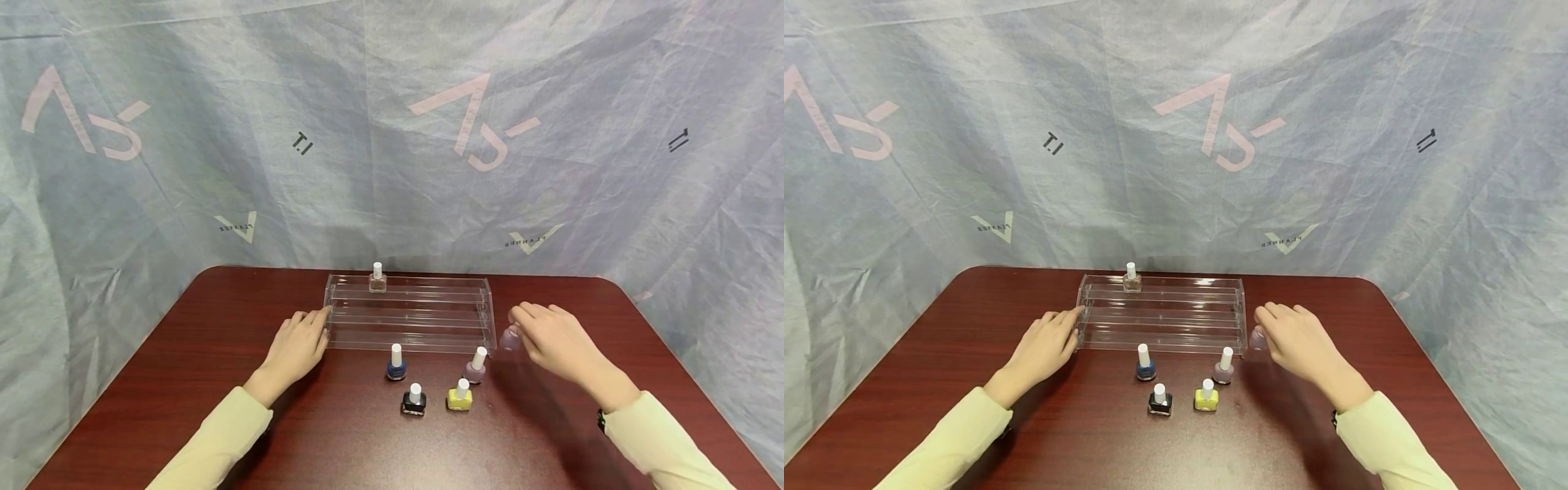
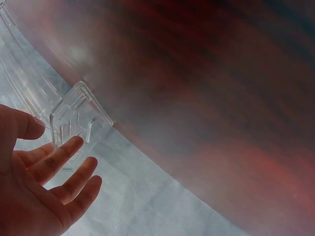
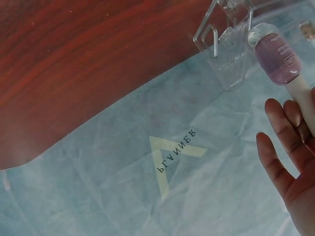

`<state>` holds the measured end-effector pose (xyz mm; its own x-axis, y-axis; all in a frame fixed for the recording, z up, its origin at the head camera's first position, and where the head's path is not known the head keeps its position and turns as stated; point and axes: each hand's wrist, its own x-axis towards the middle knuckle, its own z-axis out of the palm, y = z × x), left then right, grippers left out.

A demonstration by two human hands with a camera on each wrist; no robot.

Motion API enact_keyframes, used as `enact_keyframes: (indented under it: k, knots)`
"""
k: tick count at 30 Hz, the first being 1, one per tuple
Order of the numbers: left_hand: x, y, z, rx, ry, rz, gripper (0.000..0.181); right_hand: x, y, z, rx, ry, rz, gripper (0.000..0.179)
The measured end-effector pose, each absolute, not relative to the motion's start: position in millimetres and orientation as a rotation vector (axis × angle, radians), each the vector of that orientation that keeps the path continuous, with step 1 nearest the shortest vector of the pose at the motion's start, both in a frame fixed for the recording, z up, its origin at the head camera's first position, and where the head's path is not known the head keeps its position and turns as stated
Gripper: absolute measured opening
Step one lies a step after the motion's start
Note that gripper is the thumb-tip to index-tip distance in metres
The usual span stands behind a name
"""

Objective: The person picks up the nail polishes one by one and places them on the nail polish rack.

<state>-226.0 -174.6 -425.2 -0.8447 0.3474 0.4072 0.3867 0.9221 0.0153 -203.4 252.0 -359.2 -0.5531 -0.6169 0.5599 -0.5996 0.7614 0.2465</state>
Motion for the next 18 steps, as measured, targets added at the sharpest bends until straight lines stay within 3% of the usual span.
enact_keyframes:
  k: [12, 18]
  knots:
    - [-227, -175, -428, -0.531, -2.671, -0.118, 0.045, -214, 241, -350, 0.954, -2.283, -0.018, 0.008]
    - [-227, -176, -428, -0.541, -2.653, -0.118, 0.045, -222, 235, -350, 0.953, -2.283, -0.012, 0.016]
